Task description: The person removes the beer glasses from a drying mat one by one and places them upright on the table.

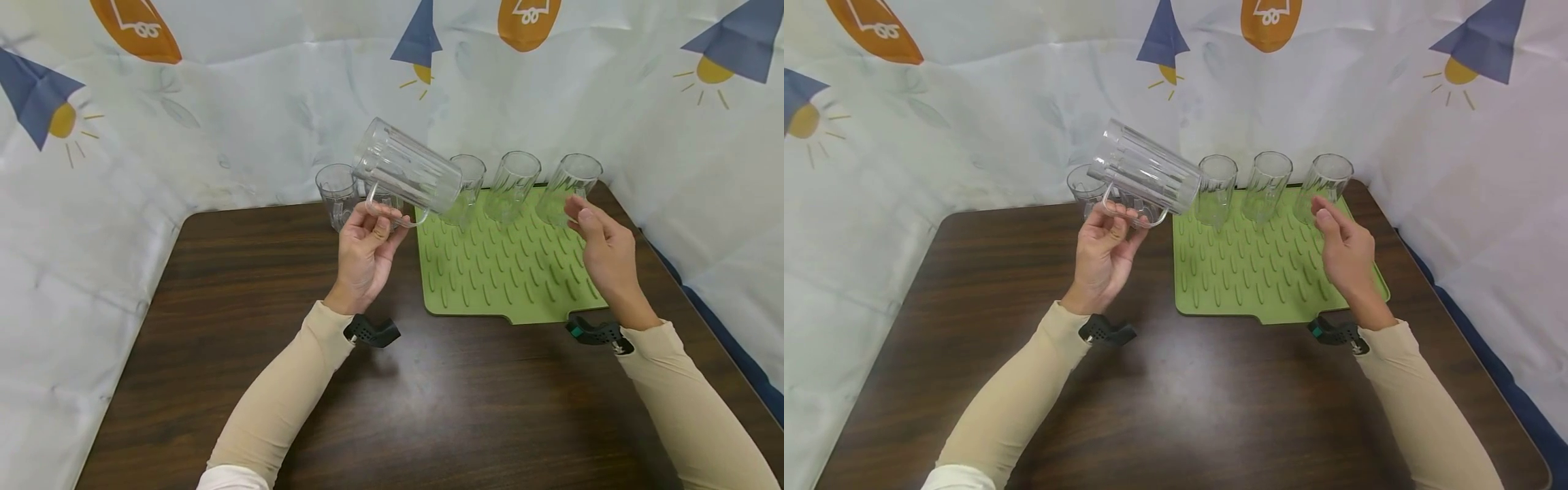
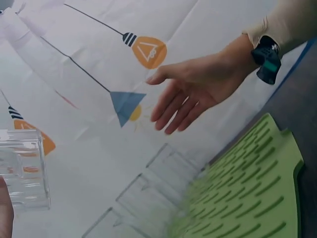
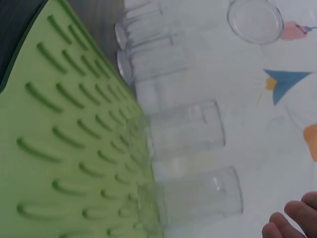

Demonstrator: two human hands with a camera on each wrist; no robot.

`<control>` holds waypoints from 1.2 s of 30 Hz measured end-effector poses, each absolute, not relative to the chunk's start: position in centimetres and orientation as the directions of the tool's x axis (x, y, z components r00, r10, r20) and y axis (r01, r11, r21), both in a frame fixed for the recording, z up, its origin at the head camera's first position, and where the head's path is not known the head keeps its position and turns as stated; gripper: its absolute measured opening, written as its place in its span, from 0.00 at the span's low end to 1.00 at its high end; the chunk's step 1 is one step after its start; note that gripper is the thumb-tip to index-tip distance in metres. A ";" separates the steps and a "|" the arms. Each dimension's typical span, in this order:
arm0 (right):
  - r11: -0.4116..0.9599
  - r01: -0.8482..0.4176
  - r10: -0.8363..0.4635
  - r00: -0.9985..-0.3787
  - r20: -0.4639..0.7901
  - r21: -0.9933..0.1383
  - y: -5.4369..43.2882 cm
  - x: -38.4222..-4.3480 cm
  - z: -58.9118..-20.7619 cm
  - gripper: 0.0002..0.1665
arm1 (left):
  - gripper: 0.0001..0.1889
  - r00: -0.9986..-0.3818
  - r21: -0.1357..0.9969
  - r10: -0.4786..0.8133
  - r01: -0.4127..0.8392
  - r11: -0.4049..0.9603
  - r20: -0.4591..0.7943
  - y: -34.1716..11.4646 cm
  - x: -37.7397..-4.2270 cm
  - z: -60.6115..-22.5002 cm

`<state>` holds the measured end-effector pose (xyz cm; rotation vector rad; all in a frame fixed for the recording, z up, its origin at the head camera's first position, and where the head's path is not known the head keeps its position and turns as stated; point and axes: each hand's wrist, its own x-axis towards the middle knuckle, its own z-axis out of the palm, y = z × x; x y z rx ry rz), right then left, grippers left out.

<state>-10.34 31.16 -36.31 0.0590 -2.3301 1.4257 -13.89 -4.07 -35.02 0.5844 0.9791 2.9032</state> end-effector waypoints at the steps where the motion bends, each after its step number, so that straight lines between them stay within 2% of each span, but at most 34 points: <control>1: 0.506 -0.221 0.177 -0.919 0.351 -0.834 31.5 -10.2 -36.3 0.27 | 0.07 -0.928 0.600 0.138 0.105 -0.793 0.345 -4.3 -13.9 -35.0; 11: 0.710 -0.081 0.225 -0.916 0.333 -0.700 34.5 -9.0 -37.2 0.26 | 0.08 -0.921 0.709 0.132 0.185 -0.681 0.367 -7.7 -14.2 -35.3; 18: 0.784 0.030 0.217 -0.949 0.229 -0.620 36.6 -8.1 -38.2 0.30 | 0.06 -0.916 0.758 0.127 0.230 -0.611 0.381 -10.3 -14.4 -35.2; 36: 0.890 0.028 0.032 -1.000 -0.001 -0.454 40.7 -7.2 -41.6 0.45 | 0.07 -0.922 0.825 0.065 0.308 -0.473 0.381 -16.0 -14.6 -34.1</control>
